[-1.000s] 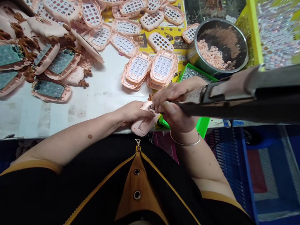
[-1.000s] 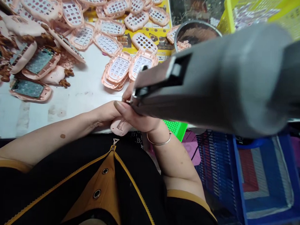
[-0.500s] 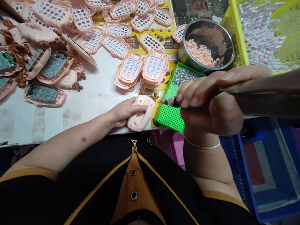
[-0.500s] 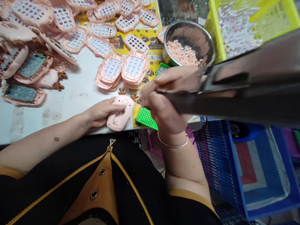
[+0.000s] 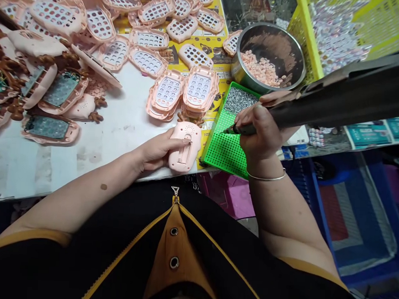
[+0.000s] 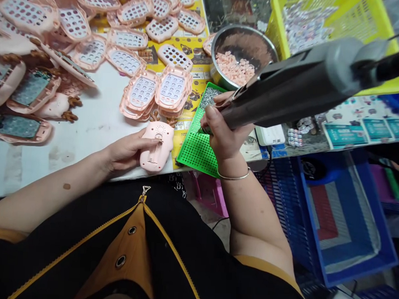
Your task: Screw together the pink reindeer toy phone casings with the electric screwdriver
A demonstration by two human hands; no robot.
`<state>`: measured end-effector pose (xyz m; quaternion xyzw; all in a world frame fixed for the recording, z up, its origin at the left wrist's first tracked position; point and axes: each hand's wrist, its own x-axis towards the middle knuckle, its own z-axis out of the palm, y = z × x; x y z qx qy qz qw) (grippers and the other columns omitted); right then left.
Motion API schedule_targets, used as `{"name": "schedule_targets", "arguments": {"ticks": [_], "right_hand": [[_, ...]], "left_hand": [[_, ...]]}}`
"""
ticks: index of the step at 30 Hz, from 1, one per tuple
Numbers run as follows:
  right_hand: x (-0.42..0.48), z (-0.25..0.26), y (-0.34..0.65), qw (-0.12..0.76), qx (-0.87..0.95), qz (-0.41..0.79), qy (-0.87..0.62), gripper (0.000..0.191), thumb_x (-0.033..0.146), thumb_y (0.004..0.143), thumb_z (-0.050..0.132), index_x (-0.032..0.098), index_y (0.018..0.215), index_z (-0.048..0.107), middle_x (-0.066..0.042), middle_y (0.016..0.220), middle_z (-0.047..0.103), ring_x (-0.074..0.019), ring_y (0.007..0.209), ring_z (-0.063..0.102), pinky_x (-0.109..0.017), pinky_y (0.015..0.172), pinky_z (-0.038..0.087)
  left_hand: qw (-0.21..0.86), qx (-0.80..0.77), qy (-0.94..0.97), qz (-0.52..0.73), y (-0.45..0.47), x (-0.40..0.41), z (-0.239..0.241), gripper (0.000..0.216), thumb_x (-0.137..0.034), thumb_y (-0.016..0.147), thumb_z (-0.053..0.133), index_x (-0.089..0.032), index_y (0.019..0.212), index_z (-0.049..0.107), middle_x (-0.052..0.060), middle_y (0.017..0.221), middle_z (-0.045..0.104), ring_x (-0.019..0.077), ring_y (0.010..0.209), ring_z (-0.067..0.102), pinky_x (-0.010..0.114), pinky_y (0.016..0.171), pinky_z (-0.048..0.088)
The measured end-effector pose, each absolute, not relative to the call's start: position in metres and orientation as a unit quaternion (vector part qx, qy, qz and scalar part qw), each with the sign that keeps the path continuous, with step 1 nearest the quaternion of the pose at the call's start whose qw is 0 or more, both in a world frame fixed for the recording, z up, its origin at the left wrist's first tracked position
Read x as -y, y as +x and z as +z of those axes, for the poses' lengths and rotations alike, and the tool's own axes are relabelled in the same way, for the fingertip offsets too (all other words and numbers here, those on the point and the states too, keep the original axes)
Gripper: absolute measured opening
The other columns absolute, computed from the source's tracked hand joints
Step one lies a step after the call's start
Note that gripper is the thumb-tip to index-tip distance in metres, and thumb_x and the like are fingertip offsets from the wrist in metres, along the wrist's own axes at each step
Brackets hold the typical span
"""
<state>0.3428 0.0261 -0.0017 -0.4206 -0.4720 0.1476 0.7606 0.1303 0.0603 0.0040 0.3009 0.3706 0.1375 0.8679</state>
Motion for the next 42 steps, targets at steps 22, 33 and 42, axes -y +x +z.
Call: {"name": "schedule_targets", "arguments": {"ticks": [22,33,42], "right_hand": [[0.033,0.037,0.279,0.733,0.544,0.284,-0.293,0.019,0.034,0.082,0.076,0.032,0.100,0.072,0.006,0.053,0.052,-0.0138,0.036,0.044,-0.033,0.036,0.041],[0.030,0.030,0.280,0.732,0.541,0.299,-0.287,0.017,0.033,0.082,0.078,0.031,0.097,0.071,0.008,0.056,0.052,-0.0127,0.039,0.050,-0.029,0.036,0.043],[0.018,0.021,0.279,0.702,0.594,0.330,-0.215,0.013,0.019,0.081,0.074,0.024,0.088,0.064,0.009,0.054,0.053,-0.0114,0.039,0.055,-0.026,0.037,0.048]], "left_hand": [[0.834,-0.414,0.330,0.157,0.135,-0.052,0.004,0.060,-0.013,0.068,0.078,-0.021,0.124,0.059,0.007,0.103,0.068,0.0225,0.087,0.068,0.045,0.079,0.060],[0.842,-0.401,0.327,0.153,0.134,-0.053,0.002,0.055,-0.013,0.068,0.078,-0.019,0.120,0.059,0.009,0.109,0.069,0.0216,0.086,0.067,0.041,0.077,0.058],[0.837,-0.399,0.331,0.175,0.136,-0.051,0.001,0.054,-0.010,0.068,0.077,-0.018,0.119,0.059,0.005,0.103,0.067,0.0212,0.093,0.065,0.040,0.087,0.055]]}}
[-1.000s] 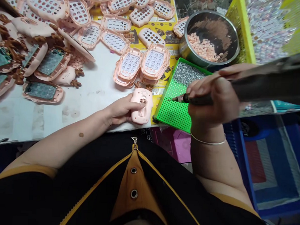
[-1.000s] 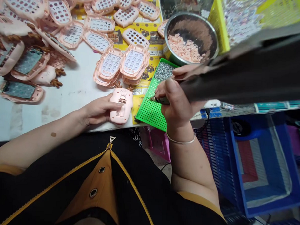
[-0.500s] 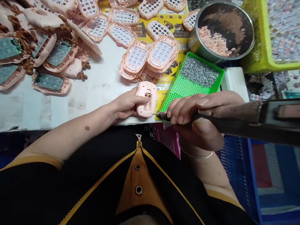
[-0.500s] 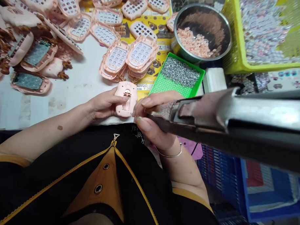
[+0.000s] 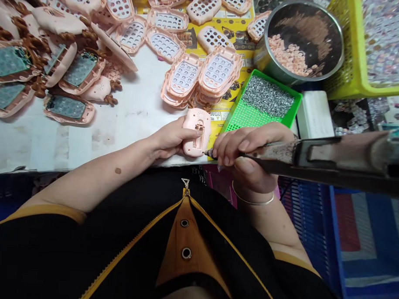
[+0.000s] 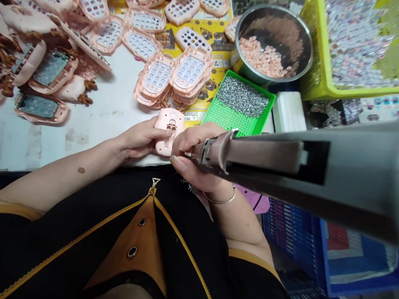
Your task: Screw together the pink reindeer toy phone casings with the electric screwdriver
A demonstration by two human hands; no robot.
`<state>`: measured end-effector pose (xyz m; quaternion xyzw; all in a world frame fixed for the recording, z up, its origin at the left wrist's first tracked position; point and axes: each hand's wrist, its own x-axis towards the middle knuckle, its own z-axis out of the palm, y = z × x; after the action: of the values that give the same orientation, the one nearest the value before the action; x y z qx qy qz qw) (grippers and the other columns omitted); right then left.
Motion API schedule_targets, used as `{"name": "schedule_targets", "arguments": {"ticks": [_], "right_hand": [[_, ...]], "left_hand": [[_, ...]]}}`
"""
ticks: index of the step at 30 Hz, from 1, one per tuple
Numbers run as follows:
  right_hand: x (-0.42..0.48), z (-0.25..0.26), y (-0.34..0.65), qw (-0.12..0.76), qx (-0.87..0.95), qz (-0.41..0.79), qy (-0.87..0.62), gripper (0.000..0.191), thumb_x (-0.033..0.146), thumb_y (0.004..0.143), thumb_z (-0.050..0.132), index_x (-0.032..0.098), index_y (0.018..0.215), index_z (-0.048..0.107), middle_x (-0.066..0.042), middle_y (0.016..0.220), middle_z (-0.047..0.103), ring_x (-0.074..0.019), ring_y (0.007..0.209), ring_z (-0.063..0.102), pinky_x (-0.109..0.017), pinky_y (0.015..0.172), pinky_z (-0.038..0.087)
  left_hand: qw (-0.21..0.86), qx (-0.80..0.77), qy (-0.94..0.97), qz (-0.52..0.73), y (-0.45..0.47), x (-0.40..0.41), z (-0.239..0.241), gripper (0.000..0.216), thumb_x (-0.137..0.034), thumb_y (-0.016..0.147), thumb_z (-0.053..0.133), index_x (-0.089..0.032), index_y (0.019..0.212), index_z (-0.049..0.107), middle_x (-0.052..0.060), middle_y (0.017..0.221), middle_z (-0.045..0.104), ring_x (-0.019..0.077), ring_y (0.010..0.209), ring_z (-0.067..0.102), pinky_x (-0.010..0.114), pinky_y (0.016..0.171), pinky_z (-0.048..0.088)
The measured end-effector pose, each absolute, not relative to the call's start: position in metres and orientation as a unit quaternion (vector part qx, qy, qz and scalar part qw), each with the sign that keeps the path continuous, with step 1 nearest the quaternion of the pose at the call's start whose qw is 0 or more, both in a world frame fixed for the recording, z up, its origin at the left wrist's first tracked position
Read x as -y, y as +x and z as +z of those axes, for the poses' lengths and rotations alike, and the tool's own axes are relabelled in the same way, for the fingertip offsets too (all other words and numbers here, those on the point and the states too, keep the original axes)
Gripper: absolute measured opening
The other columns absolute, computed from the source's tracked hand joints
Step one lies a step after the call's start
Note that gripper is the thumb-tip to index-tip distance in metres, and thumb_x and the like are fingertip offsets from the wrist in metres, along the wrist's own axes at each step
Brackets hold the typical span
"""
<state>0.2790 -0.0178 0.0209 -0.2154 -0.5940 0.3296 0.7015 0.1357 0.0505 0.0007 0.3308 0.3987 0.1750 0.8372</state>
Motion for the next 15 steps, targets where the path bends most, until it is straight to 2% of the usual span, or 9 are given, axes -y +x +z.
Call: {"name": "schedule_targets", "arguments": {"ticks": [5,10,15], "right_hand": [[0.022,0.025,0.276,0.699,0.573,0.359,-0.230,0.014,0.021,0.081,0.075,0.025,0.083,0.061,0.009,0.055,0.054,-0.0099,0.039,0.054,-0.025,0.041,0.049],[0.032,0.041,0.290,0.680,0.568,0.384,-0.258,0.010,0.028,0.085,0.075,0.027,0.087,0.066,0.008,0.054,0.054,-0.0108,0.041,0.054,-0.027,0.045,0.052],[0.018,0.051,0.323,0.616,0.524,0.406,-0.425,0.027,0.043,0.077,0.084,0.031,0.094,0.066,0.003,0.065,0.061,-0.0190,0.059,0.067,-0.037,0.056,0.060]], "left_hand": [[0.839,-0.389,0.336,0.178,0.137,-0.051,-0.001,0.056,-0.009,0.067,0.075,-0.018,0.119,0.057,0.005,0.104,0.067,0.0199,0.092,0.064,0.041,0.091,0.052],[0.818,-0.408,0.357,0.191,0.140,-0.048,0.000,0.056,-0.006,0.066,0.072,-0.016,0.119,0.057,0.007,0.107,0.068,0.0231,0.100,0.064,0.042,0.098,0.049],[0.826,-0.413,0.336,0.184,0.141,-0.050,0.001,0.051,-0.005,0.068,0.071,-0.016,0.116,0.058,0.006,0.102,0.068,0.0210,0.093,0.065,0.042,0.092,0.053]]}}
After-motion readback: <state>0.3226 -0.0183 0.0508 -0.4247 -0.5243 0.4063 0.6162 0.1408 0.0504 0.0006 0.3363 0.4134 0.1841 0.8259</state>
